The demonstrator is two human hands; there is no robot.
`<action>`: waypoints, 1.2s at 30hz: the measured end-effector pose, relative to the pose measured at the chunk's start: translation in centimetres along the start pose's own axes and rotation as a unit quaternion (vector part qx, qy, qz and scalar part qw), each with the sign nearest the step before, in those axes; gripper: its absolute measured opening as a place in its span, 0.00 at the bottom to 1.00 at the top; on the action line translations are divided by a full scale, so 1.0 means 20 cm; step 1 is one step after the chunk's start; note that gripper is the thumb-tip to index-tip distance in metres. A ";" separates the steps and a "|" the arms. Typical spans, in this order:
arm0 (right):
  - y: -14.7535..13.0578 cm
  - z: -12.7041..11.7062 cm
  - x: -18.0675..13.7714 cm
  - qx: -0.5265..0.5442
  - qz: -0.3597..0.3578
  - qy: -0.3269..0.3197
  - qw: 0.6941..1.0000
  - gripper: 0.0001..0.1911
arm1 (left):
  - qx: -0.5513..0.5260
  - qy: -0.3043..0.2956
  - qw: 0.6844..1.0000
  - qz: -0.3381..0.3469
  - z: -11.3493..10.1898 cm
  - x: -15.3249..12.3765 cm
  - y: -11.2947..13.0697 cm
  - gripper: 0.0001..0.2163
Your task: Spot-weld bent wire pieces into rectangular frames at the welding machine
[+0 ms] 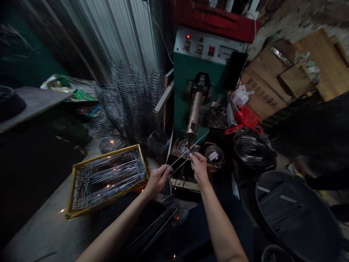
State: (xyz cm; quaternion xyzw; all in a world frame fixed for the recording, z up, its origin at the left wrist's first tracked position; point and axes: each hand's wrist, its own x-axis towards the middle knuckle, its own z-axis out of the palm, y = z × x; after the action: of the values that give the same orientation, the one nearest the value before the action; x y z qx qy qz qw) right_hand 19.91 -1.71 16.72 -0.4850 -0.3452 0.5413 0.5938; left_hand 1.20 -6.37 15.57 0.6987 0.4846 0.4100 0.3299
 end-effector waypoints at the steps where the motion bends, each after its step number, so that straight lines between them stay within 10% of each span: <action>1: 0.00 -0.01 0.00 0.000 -0.005 0.004 1.000 0.18 | -0.003 0.001 1.000 0.002 0.00 0.01 0.00 0.16; 20: -0.04 -0.03 0.11 0.029 0.010 -0.005 1.000 0.18 | 0.011 -0.017 1.000 0.020 -0.04 0.18 0.04 0.14; 26: -0.04 -0.17 -0.07 -0.018 0.063 -0.047 0.997 0.24 | 0.030 -0.041 0.997 0.052 -0.06 0.21 0.07 0.16; 31: 0.10 -0.33 -0.44 -0.180 0.169 -0.107 0.963 0.24 | 0.052 -0.045 0.997 0.040 -0.13 0.01 0.06 0.06; 36: 0.30 -0.42 -0.67 -0.297 0.202 -0.150 0.921 0.25 | 0.057 0.063 0.994 -0.062 -0.49 -0.35 -0.11 0.05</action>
State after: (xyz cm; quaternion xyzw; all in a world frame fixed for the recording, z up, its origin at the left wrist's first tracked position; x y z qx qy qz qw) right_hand 23.47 -16.87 10.08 -0.6117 -0.4697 0.5889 0.2417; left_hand -9.90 -11.71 16.28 0.6576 0.5693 0.4038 0.2836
